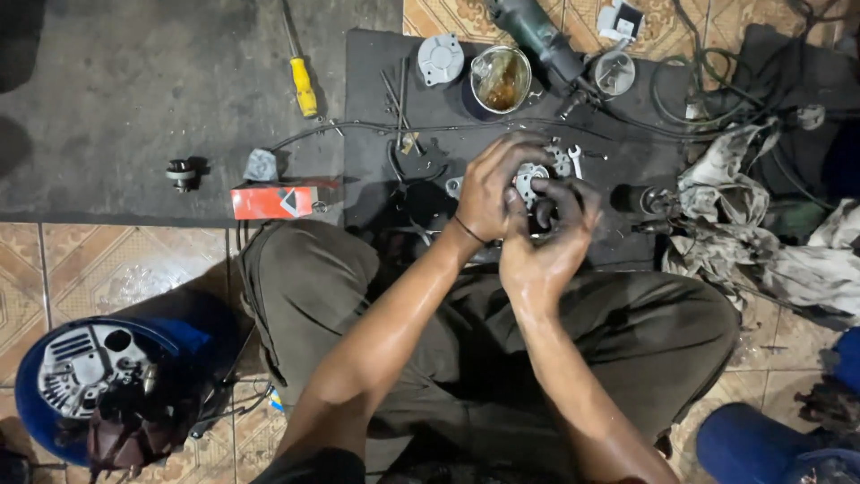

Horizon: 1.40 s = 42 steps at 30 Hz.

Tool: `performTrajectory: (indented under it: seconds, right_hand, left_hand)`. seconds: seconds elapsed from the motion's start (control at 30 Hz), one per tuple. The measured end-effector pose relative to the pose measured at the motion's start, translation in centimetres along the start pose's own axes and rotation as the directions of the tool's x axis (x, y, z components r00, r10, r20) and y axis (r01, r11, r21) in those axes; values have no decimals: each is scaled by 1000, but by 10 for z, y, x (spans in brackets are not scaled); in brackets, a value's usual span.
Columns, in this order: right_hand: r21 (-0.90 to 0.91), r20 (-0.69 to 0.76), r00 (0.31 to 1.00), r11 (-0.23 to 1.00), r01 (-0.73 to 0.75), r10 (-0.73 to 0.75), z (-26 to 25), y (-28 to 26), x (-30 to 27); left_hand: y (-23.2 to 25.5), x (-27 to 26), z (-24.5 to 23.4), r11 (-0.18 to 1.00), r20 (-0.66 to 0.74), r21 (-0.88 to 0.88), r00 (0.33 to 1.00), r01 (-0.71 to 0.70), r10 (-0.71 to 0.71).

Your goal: Inspecting and adjusting the internal components of a disassembled motor or alternator using a screwdriver.

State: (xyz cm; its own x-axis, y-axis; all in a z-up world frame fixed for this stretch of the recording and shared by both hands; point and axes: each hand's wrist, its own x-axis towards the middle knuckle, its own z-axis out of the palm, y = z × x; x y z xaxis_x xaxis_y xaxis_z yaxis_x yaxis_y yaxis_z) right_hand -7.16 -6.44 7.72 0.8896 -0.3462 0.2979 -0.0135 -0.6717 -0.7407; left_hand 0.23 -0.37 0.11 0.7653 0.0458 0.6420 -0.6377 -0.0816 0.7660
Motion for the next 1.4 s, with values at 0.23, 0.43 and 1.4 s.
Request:
performTrajectory:
  seconds: [0.23, 0.43, 1.4]
  right_hand:
    - [-71, -10, 1000, 997, -6, 5, 1, 7, -6]
    - [-43, -25, 999, 999, 31, -32, 2, 18, -6]
    - [262, 132, 991, 965, -6, -30, -37, 37, 34]
  left_hand:
    - [-2, -6, 2, 1000, -31, 6, 999, -8, 8]
    - [2, -2, 2, 999, -65, -11, 997, -42, 42]
    - [4, -3, -1, 999, -45, 6, 997, -54, 54]
